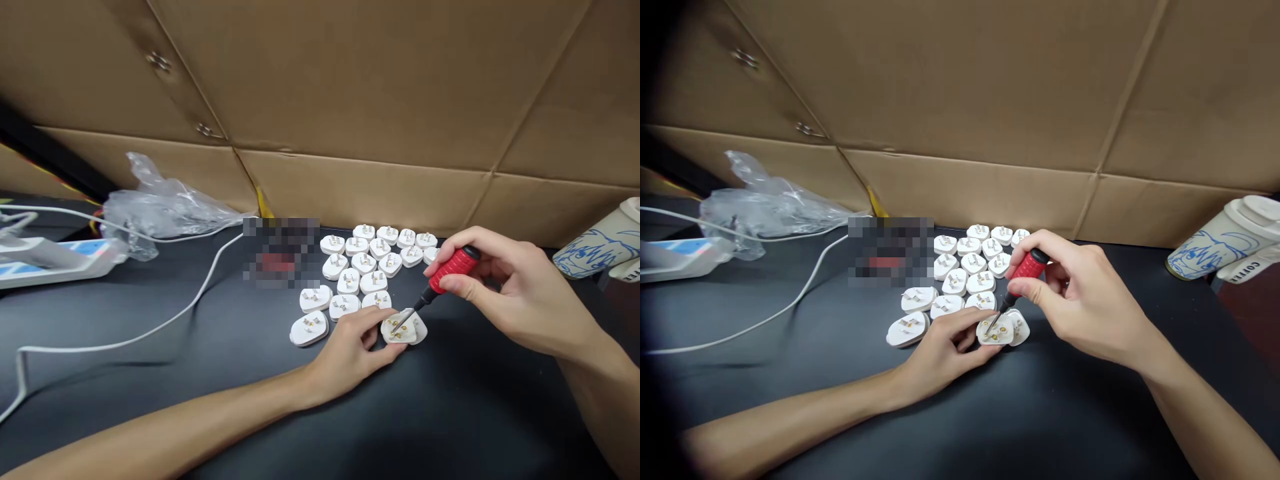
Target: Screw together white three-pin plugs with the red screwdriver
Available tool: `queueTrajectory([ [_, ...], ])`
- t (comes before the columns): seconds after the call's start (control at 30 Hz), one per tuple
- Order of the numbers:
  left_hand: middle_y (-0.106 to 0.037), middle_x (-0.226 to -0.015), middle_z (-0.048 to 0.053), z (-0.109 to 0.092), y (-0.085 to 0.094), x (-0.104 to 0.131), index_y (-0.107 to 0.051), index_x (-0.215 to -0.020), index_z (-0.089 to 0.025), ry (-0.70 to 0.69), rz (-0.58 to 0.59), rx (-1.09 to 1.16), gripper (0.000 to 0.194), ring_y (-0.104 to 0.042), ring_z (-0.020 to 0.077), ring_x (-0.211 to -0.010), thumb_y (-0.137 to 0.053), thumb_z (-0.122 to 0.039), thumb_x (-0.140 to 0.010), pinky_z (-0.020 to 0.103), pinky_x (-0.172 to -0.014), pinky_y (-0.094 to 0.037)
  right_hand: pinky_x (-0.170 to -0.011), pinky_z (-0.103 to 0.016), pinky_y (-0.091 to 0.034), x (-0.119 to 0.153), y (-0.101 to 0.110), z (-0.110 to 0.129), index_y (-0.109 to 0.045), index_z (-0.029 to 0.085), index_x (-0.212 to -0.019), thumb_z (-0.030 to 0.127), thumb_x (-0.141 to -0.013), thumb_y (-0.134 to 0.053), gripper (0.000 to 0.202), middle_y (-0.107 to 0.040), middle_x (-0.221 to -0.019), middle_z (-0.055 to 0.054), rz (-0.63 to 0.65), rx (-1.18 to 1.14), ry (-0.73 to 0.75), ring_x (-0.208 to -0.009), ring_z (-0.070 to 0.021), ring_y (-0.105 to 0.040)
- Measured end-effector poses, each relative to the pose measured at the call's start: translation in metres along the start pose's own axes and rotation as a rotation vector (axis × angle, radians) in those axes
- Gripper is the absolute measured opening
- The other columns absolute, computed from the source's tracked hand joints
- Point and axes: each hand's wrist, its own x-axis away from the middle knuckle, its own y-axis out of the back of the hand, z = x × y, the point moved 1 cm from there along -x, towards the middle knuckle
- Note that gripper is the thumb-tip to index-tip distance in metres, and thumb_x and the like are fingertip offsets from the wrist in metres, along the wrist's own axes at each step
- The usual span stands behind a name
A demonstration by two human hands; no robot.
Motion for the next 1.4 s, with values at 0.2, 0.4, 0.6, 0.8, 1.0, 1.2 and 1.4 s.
queueTrajectory([
  [0.2,-0.056,-0.074,-0.002,-0.002,-0.001,0.001,-0.07,-0.115,-0.02,-0.023,-0.028,-0.059,0.032,-0.039,0.0109,-0.057,-0.069,-0.027,-0.085,0.023,-0.057,-0.038,-0.049,-0.022,-0.046,0.0,-0.006,0.0,-0.063,0.02,-0.093,0.024,-0.087,-0.067,0.008,-0.073,-0.075,-0.001,-0.058,0.058,-0.083,-0.056,-0.0129,-0.062],
  [0.4,-0.042,-0.061,-0.007,0.001,0.0,-0.003,-0.071,-0.111,-0.017,0.0,0.09,0.094,0.032,-0.037,0.009,-0.054,-0.074,-0.03,-0.082,0.021,-0.05,-0.032,-0.056,-0.018,-0.051,0.003,0.006,0.0,-0.061,0.022,-0.107,0.024,-0.096,-0.058,0.012,-0.071,-0.103,-0.002,0.221,-0.138,0.119,-0.064,-0.008,-0.063],
  [0.6,-0.042,-0.06,-0.008,0.002,0.0,-0.001,-0.07,-0.114,-0.02,-0.078,0.02,0.042,0.032,-0.037,0.0093,-0.053,-0.072,-0.028,-0.083,0.021,-0.052,-0.034,-0.059,-0.016,-0.052,0.002,0.008,0.002,-0.063,0.022,-0.098,0.022,-0.093,-0.064,0.006,-0.072,-0.092,0.0,0.2,-0.163,0.167,-0.068,-0.0084,-0.064],
  [0.8,-0.048,-0.064,-0.006,-0.003,-0.001,0.003,-0.069,-0.113,-0.016,-0.099,0.002,0.057,0.034,-0.04,0.0091,-0.052,-0.072,-0.026,-0.081,0.021,-0.051,-0.037,-0.058,-0.018,-0.053,0.008,0.004,0.008,-0.062,0.025,-0.1,0.022,-0.091,-0.068,0.011,-0.074,-0.092,0.001,0.165,-0.257,0.177,-0.07,-0.0105,-0.067],
  [1.0,-0.067,-0.091,0.004,-0.004,0.003,-0.003,-0.069,-0.109,-0.015,0.024,0.042,0.192,0.033,-0.051,0.0093,-0.058,-0.072,-0.032,-0.08,0.021,-0.054,-0.046,-0.069,-0.028,-0.055,0.011,0.03,0.002,-0.064,0.028,-0.101,0.041,-0.093,-0.063,0.016,-0.076,-0.087,-0.002,-0.243,-0.423,0.18,-0.077,-0.0177,-0.069],
  [1.2,-0.068,-0.102,0.007,-0.002,0.003,-0.004,-0.067,-0.117,-0.015,0.103,0.052,0.336,0.04,-0.054,0.0098,-0.061,-0.069,-0.034,-0.082,0.021,-0.054,-0.047,-0.067,-0.029,-0.047,0.001,0.022,-0.012,-0.053,0.028,-0.108,0.035,-0.103,-0.045,0.011,-0.066,-0.082,0.001,0.148,0.027,0.062,-0.076,-0.0171,-0.062],
  [1.4,-0.064,-0.072,0.001,-0.001,0.002,-0.005,-0.067,-0.107,-0.015,0.191,0.156,0.506,0.041,-0.054,0.0103,-0.051,-0.064,-0.05,-0.086,0.018,-0.043,-0.041,-0.072,-0.029,-0.042,-0.004,-0.017,-0.017,-0.059,0.022,-0.098,0.032,-0.09,-0.065,0.015,-0.062,-0.094,-0.001,0.629,0.252,0.162,-0.079,-0.0165,-0.057],
])
